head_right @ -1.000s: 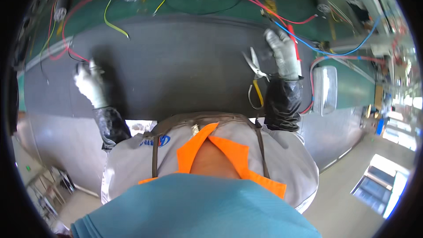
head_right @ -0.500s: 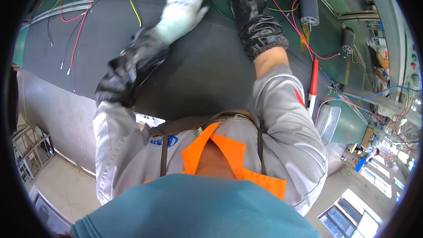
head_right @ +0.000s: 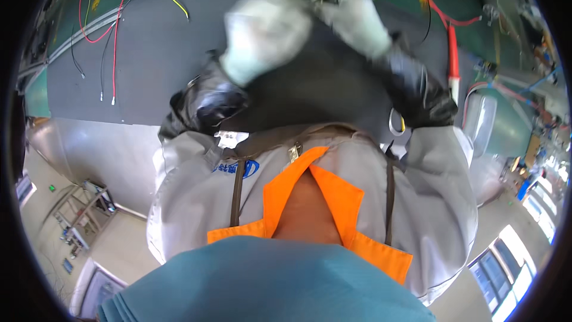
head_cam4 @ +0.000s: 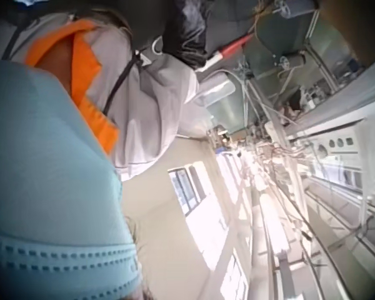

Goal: Manually wiring and assembling small cylindrical electrical motors on a production line.

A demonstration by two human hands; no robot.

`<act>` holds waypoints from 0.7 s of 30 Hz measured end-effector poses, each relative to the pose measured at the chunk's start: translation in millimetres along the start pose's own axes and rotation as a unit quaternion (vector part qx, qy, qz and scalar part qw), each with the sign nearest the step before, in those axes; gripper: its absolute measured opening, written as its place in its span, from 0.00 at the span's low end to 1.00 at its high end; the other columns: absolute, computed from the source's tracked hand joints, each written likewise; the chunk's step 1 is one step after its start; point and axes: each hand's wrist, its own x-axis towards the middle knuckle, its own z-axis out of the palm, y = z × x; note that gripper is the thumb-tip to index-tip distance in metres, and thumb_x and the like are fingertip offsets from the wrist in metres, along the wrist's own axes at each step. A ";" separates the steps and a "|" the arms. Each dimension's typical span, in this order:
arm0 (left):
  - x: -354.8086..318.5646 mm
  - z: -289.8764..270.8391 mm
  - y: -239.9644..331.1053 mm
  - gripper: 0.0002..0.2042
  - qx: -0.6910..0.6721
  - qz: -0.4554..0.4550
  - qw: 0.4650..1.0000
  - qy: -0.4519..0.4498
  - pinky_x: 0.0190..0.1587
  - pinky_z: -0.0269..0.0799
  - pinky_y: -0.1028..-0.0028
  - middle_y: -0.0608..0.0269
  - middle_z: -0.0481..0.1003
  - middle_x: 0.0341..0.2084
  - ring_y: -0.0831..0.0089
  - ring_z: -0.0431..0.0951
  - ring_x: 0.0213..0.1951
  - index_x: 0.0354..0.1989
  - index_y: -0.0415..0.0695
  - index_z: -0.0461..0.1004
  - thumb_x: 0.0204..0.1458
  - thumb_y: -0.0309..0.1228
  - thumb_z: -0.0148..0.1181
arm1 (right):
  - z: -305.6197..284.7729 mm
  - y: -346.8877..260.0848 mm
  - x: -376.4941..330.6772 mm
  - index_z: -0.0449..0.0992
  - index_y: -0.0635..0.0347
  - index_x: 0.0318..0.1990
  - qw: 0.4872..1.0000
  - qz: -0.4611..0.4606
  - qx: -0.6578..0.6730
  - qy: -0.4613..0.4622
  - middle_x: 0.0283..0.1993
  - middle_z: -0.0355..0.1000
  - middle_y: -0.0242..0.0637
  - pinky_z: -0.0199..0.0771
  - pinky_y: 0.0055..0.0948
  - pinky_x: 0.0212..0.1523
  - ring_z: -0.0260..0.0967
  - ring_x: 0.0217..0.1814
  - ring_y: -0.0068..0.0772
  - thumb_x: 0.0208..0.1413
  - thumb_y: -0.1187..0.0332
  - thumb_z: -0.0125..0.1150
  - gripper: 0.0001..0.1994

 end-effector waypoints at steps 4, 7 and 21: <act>0.3 -5.9 2.3 0.21 0.153 -0.057 0.984 0.075 0.56 0.72 0.60 0.45 0.75 0.54 0.51 0.76 0.54 0.58 0.35 0.72 0.58 0.30 0.64 | 47.8 -19.9 -115.5 0.60 0.41 0.76 0.989 0.110 -0.086 -0.043 0.55 0.80 0.30 0.76 0.24 0.37 0.73 0.31 0.21 0.57 0.75 0.63 0.38; -40.8 1.3 6.4 0.26 0.124 -0.064 0.990 -0.017 0.67 0.63 0.49 0.40 0.70 0.59 0.40 0.69 0.62 0.62 0.33 0.68 0.55 0.29 0.60 | 35.1 -18.8 -159.5 0.67 0.47 0.72 0.958 -0.091 -0.261 -0.075 0.62 0.77 0.36 0.78 0.32 0.40 0.77 0.34 0.41 0.56 0.77 0.64 0.34; -63.6 -74.5 -2.7 0.21 -0.262 -0.647 0.704 -0.130 0.42 0.76 0.73 0.69 0.77 0.40 0.78 0.75 0.38 0.57 0.46 0.74 0.73 0.47 0.43 | -12.3 -26.5 -110.7 0.76 0.52 0.62 0.963 0.076 0.192 -0.176 0.36 0.73 0.36 0.73 0.28 0.40 0.72 0.36 0.25 0.60 0.68 0.61 0.21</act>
